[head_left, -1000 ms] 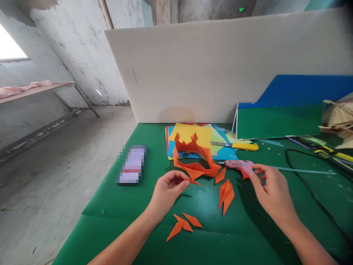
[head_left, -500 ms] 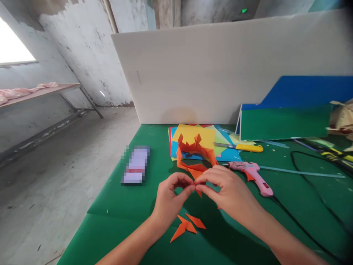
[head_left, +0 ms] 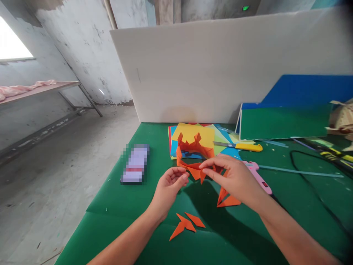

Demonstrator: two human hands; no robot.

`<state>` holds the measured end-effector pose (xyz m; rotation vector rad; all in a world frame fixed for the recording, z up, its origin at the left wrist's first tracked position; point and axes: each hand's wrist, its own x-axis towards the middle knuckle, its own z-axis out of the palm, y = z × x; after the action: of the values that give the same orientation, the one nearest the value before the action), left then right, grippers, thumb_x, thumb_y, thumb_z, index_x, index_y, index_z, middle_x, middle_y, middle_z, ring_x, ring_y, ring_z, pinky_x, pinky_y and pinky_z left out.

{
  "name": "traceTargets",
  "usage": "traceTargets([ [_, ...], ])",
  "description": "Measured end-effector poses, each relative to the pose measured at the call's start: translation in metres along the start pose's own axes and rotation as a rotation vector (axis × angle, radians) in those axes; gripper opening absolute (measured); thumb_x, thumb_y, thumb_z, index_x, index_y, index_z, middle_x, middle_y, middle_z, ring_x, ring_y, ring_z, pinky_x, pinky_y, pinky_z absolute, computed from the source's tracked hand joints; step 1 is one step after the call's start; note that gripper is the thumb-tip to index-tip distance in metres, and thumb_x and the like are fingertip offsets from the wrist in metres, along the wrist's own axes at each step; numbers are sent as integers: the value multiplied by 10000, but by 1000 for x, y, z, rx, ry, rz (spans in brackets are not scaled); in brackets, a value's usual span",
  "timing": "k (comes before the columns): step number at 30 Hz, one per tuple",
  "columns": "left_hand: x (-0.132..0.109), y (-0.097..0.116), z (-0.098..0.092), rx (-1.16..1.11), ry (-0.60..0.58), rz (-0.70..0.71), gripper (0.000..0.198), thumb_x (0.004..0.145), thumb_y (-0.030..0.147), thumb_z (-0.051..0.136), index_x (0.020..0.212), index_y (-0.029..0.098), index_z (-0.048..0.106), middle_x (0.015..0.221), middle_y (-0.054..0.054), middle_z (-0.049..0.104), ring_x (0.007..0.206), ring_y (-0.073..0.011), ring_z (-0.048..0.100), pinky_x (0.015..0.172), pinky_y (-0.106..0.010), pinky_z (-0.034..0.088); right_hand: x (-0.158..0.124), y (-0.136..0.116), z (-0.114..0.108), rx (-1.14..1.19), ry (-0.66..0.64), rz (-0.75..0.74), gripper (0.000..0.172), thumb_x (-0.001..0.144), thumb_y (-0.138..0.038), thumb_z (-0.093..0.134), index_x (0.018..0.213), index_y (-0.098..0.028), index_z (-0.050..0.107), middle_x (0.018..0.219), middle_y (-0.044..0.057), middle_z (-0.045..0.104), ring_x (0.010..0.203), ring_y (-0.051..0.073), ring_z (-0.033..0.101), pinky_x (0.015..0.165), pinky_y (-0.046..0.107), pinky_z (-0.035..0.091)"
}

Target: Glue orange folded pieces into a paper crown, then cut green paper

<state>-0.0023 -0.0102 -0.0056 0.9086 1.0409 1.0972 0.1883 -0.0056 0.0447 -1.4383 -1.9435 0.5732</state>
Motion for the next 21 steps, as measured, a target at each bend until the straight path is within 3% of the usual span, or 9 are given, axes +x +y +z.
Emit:
traceTargets([
  [3, 1, -1, -3, -70, 27, -136, 251, 781, 228, 732, 993, 135, 636, 994, -78, 675, 802, -122, 651, 779, -238, 518, 4, 7, -1, 63, 48, 61, 168, 843, -375, 593, 833, -255, 709, 962, 32, 719, 950, 236, 639, 826, 385, 485],
  [6, 1, -1, -3, -179, 71, -243, 222, 815, 138, 670, 1032, 122, 626, 1160, -134, 639, 890, -160, 677, 877, -279, 522, 6, 11, 3, 104, 1, 82, 172, 825, -383, 607, 778, -249, 705, 1115, 39, 699, 1059, 259, 621, 911, 429, 467],
  [10, 3, 1, -5, -312, 104, -302, 285, 809, 75, 643, 1090, 83, 593, 1258, -207, 596, 970, -233, 690, 927, -325, 528, 5, 15, 12, 163, -98, 164, 174, 826, -365, 597, 774, -235, 702, 1248, 53, 649, 1022, 254, 653, 840, 407, 521],
  [16, 7, 1, -7, -456, 107, -326, 248, 789, 56, 659, 1029, 53, 594, 1191, -241, 631, 1026, -273, 677, 896, -322, 560, 7, 18, 15, 335, -144, 223, 188, 819, -376, 616, 884, -215, 689, 1090, 60, 717, 986, 232, 675, 860, 377, 545],
  [21, 9, -2, -7, -499, 40, -316, 78, 844, 118, 630, 903, 71, 648, 1061, -175, 681, 973, -220, 681, 836, -269, 571, 6, 12, 3, 426, -162, 266, 260, 797, -443, 660, 893, -204, 698, 1071, 76, 723, 975, 244, 677, 881, 408, 543],
])
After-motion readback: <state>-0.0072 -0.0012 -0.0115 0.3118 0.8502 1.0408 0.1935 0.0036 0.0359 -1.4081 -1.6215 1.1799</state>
